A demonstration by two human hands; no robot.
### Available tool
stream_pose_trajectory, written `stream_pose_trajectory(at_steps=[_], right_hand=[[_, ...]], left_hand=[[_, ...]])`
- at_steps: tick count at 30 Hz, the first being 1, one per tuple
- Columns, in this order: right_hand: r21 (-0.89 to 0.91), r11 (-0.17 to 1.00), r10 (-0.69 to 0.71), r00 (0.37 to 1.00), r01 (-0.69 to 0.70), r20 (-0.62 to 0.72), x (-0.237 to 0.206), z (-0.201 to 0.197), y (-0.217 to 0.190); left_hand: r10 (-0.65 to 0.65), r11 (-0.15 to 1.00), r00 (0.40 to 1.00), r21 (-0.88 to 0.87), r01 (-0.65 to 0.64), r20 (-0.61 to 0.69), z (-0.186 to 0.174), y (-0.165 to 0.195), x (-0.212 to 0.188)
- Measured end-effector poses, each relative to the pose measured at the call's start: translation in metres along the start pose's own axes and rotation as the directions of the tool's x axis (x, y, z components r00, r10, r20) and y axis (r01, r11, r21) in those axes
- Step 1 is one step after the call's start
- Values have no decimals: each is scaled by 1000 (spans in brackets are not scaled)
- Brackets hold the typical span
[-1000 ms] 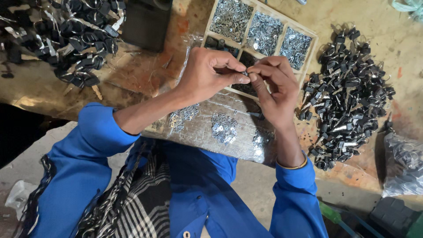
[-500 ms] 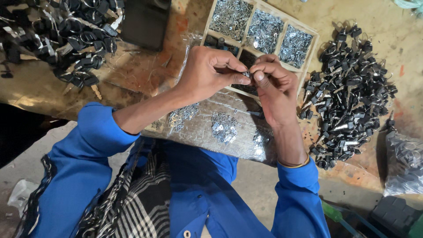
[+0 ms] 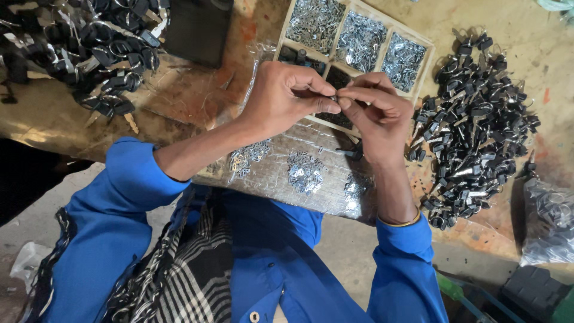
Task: The person sits at a workbench assembling small metal components. They pick parts from a compartment tray and from piles on the bench, fit the pieces together by hand, and set completed assemblies down on the bench, repeating the process with new parts.
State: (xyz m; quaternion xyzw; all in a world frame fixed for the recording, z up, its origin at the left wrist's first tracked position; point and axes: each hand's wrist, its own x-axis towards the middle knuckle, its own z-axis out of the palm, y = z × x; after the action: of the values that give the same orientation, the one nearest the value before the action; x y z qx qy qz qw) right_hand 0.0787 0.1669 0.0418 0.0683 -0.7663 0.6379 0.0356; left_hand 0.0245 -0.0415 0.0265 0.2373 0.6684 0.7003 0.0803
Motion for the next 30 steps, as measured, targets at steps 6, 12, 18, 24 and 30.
stream_pose_trajectory(at_steps=[6,12,18,24,30], right_hand=[[270,963,53,994,-25,-97,4,0,3],[208,977,47,999,-48,9,1,-4,-1],[179,981,73,997,-72,2,3,0,-6],[128,952,270,960,-278,81,8,-10,-21],[-814,551,-123,983,184,138,13,-13,-16]], left_hand=[[-6,999,1000,37,6,-2,-1,6,3],[-23,999,1000,-34,22,-13,4,7,4],[-34,999,999,-43,33,-29,6,3,1],[-8,999,999,30,9,-37,5,1,3],[19,999,999,29,-18,-47,5,3,2]])
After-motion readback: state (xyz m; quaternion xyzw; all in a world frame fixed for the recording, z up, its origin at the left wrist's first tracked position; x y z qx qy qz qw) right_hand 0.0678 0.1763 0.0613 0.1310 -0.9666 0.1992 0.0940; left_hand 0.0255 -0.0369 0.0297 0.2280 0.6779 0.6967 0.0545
